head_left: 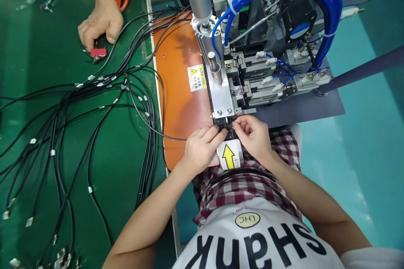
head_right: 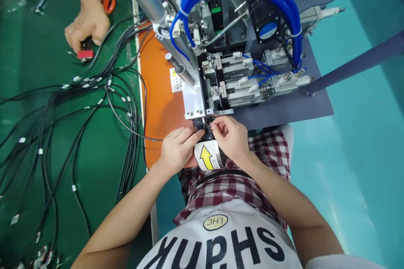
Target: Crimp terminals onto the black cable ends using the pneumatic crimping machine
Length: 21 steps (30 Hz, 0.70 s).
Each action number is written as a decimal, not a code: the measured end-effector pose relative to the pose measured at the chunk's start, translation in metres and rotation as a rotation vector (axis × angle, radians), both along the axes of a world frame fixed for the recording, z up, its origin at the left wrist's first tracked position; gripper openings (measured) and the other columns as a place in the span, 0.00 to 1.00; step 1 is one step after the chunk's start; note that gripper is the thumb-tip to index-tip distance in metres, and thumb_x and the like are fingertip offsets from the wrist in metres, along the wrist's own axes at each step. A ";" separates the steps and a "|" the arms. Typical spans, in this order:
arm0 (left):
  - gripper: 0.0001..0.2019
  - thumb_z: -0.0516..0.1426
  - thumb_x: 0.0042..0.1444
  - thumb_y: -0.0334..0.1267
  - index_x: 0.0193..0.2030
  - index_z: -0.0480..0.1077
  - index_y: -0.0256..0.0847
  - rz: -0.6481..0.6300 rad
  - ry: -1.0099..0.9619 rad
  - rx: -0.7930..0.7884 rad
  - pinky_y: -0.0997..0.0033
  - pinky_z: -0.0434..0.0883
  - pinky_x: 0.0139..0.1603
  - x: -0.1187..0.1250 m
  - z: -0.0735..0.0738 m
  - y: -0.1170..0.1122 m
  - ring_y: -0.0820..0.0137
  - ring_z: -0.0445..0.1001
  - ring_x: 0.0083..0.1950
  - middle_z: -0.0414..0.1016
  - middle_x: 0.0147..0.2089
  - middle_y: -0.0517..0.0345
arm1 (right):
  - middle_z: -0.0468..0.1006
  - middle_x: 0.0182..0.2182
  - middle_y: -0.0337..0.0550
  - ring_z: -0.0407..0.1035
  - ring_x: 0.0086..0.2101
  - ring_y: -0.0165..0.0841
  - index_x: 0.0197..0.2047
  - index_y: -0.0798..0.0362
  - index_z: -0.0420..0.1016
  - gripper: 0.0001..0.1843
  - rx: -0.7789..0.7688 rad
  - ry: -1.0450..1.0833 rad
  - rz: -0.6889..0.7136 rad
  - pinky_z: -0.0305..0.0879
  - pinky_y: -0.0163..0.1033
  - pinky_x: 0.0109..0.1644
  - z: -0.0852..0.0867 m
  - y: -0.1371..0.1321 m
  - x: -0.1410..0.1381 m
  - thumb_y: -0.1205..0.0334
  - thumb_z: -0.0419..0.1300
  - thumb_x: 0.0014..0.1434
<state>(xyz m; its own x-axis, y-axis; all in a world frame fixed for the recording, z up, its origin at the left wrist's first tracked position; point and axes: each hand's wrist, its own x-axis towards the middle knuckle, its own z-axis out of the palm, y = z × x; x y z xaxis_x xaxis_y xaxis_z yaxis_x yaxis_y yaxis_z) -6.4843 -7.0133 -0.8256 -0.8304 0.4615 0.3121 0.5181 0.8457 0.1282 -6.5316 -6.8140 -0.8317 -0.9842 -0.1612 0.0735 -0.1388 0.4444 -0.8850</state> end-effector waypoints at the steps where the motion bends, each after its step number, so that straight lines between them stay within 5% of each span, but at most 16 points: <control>1: 0.13 0.51 0.69 0.35 0.55 0.72 0.40 0.001 -0.005 0.002 0.64 0.64 0.36 0.000 0.000 0.000 0.66 0.71 0.39 0.78 0.43 0.53 | 0.72 0.25 0.35 0.62 0.23 0.27 0.36 0.52 0.75 0.04 -0.036 -0.023 0.017 0.61 0.36 0.31 -0.001 0.001 0.001 0.61 0.62 0.62; 10: 0.13 0.50 0.69 0.38 0.55 0.72 0.41 0.013 -0.043 0.021 0.64 0.65 0.37 0.001 0.000 0.000 0.65 0.72 0.40 0.78 0.43 0.52 | 0.75 0.30 0.39 0.65 0.27 0.30 0.37 0.51 0.74 0.12 -0.285 -0.314 -0.019 0.61 0.36 0.31 -0.019 0.009 0.002 0.51 0.63 0.62; 21: 0.14 0.49 0.70 0.33 0.54 0.73 0.39 0.025 -0.066 0.104 0.67 0.69 0.38 -0.002 0.000 0.000 0.66 0.73 0.40 0.78 0.43 0.53 | 0.74 0.28 0.38 0.57 0.21 0.26 0.42 0.52 0.79 0.17 -0.309 -0.429 0.019 0.51 0.35 0.23 -0.015 0.020 -0.003 0.45 0.62 0.63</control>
<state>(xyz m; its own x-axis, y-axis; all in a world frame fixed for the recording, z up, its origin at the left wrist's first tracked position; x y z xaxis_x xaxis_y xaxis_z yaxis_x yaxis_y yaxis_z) -6.4866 -7.0130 -0.8251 -0.8618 0.4081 0.3012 0.4841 0.8389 0.2487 -6.5345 -6.7940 -0.8470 -0.9333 -0.2139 -0.2884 0.2591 0.1549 -0.9533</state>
